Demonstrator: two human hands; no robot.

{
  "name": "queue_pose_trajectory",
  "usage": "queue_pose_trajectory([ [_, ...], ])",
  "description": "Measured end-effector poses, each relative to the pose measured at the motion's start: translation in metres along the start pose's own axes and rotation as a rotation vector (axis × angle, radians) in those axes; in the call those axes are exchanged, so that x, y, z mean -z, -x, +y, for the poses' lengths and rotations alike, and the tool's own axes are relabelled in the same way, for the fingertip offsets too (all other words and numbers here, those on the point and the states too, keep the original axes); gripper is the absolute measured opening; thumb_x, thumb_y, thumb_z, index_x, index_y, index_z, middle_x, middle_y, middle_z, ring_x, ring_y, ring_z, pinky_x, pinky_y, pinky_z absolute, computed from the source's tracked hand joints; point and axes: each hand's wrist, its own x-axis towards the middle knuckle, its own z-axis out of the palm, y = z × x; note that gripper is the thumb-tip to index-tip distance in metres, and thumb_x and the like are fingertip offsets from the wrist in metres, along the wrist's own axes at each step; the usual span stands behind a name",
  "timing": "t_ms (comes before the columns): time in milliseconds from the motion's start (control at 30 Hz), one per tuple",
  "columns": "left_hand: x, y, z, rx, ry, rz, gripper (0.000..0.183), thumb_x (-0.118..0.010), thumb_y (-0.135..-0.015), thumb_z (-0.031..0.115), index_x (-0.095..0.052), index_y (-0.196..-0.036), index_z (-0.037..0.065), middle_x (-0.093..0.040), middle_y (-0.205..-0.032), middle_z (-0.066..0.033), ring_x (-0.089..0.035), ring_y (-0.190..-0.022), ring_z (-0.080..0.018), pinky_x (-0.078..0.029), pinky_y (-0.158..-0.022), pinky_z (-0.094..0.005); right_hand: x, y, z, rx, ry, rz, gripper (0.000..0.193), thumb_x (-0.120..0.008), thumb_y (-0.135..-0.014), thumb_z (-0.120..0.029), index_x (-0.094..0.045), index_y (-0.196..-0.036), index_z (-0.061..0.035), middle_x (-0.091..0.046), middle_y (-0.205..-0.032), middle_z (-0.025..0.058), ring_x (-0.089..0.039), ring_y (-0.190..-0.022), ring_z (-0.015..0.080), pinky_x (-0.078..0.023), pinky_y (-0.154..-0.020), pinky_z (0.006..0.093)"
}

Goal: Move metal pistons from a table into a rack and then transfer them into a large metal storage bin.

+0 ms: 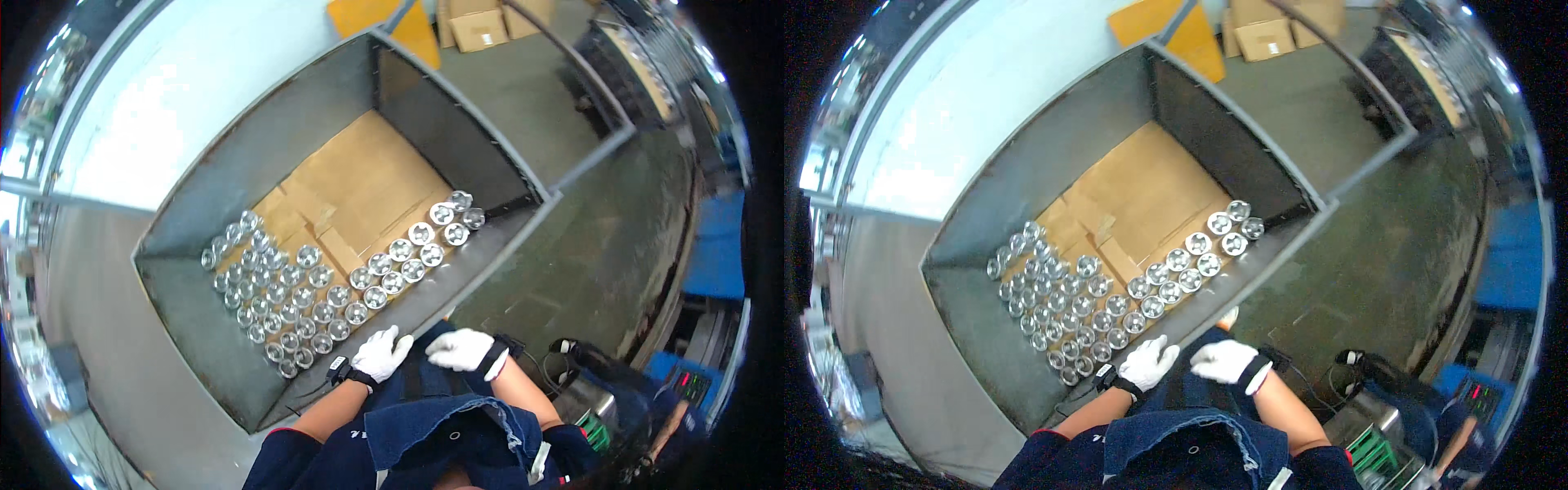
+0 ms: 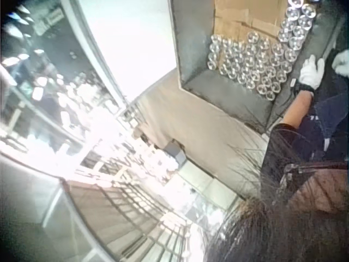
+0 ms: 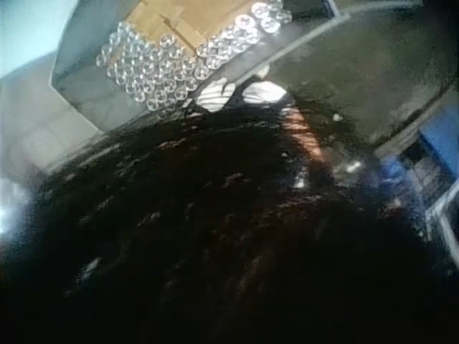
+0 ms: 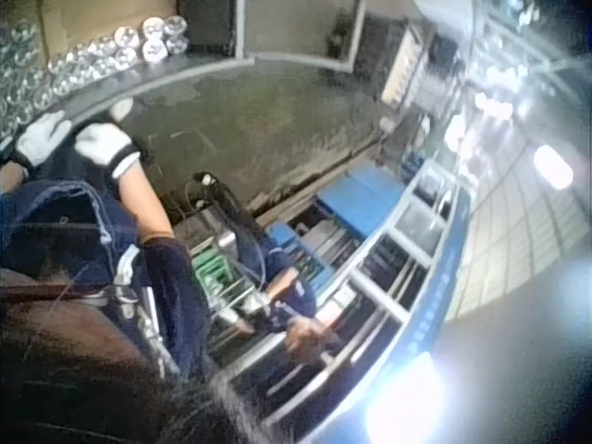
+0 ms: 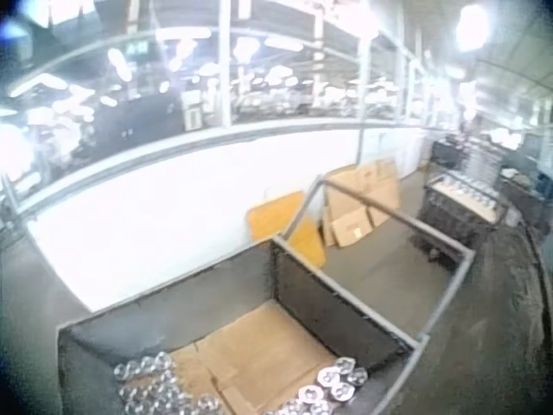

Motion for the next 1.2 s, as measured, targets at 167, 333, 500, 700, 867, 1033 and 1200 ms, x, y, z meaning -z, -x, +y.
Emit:
queue_pose_trajectory([
  [167,-0.007,-0.012,-0.017,-0.062,-0.131,-0.141,0.074,-0.039,-0.098,0.063,-0.052,-0.141,0.004,-0.06,-0.132,-0.0262,-0.056,-0.125,-0.0431,-0.043,-0.106,-0.0485,-0.066,0.088,0.024,-0.068,0.004,0.359,0.044,-0.064,-0.09,-0.042,-0.071,-0.116,-0.0074,-0.073,-0.11,0.0175,-0.07,-0.103,0.0335,-0.054,-0.093,0.0399],
  [333,-0.008,0.002,-0.004,-0.184,-0.328,0.046,0.073,-0.047,-0.096,0.057,-0.049,-0.142,-0.001,-0.06,-0.129,-0.0306,-0.056,-0.123,-0.0451,-0.044,-0.104,-0.0513,-0.14,0.184,0.065,-0.367,-0.111,0.816,0.049,-0.065,-0.089,-0.042,-0.067,-0.123,-0.0074,-0.072,-0.112,0.0168,-0.069,-0.105,0.0334,-0.054,-0.094,0.0401],
  [500,-0.049,-0.003,0.002,-0.664,-0.649,0.397,0.079,-0.06,-0.091,0.047,-0.039,-0.146,-0.007,-0.044,-0.144,-0.0327,-0.038,-0.133,-0.0479,-0.031,-0.113,-0.0531,-0.271,0.248,0.109,-0.521,-0.288,1.004,0.049,-0.063,-0.089,-0.044,-0.068,-0.122,-0.0081,-0.072,-0.112,0.0194,-0.068,-0.106,0.0366,-0.053,-0.095,0.0421],
  [700,-0.165,0.097,0.123,-0.812,-0.261,-0.223,0.065,-0.061,-0.097,0.038,-0.046,-0.144,-0.004,-0.053,-0.141,-0.0272,-0.052,-0.131,-0.0366,-0.039,-0.112,-0.0424,-0.472,0.272,0.141,-0.582,-0.552,1.133,0.054,-0.062,-0.088,-0.048,-0.068,-0.123,-0.0076,-0.07,-0.117,0.0186,-0.066,-0.111,0.0363,-0.051,-0.098,0.0427],
  [867,-0.276,0.223,0.205,-1.043,-0.192,-0.657,0.065,-0.066,-0.096,0.035,-0.045,-0.145,-0.003,-0.057,-0.138,-0.024,-0.057,-0.127,-0.0307,-0.044,-0.107,-0.0397,-0.628,0.296,0.129,-0.77,-0.901,1.34,0.058,-0.064,-0.087,-0.05,-0.068,-0.124,-0.0063,-0.069,-0.121,0.0172,-0.066,-0.114,0.0338,-0.05,-0.1,0.0408],
  [1033,-0.33,0.336,0.286,-1.461,-0.117,-0.674,0.065,-0.071,-0.093,0.035,-0.049,-0.143,-0.001,-0.061,-0.13,-0.0234,-0.06,-0.12,-0.0329,-0.048,-0.102,-0.0405,-0.701,0.336,0.101,-0.794,-1.488,1.589,0.054,-0.072,-0.083,-0.041,-0.07,-0.121,-0.0035,-0.073,-0.114,0.0167,-0.071,-0.103,0.0254,-0.054,-0.092,0.0352],
  [1200,-0.386,0.413,0.382,-1.887,-0.527,-0.431,0.053,-0.064,-0.091,0.049,-0.069,-0.118,0.003,-0.067,-0.11,-0.0233,-0.061,-0.11,-0.0378,-0.047,-0.098,-0.0457,-0.747,0.32,0.147,-0.772,-1.574,1.884,0.051,-0.077,-0.083,-0.036,-0.069,-0.121,-0.0036,-0.074,-0.097,0.0102,-0.069,-0.077,0.0189,-0.055,-0.069,0.0329],
])
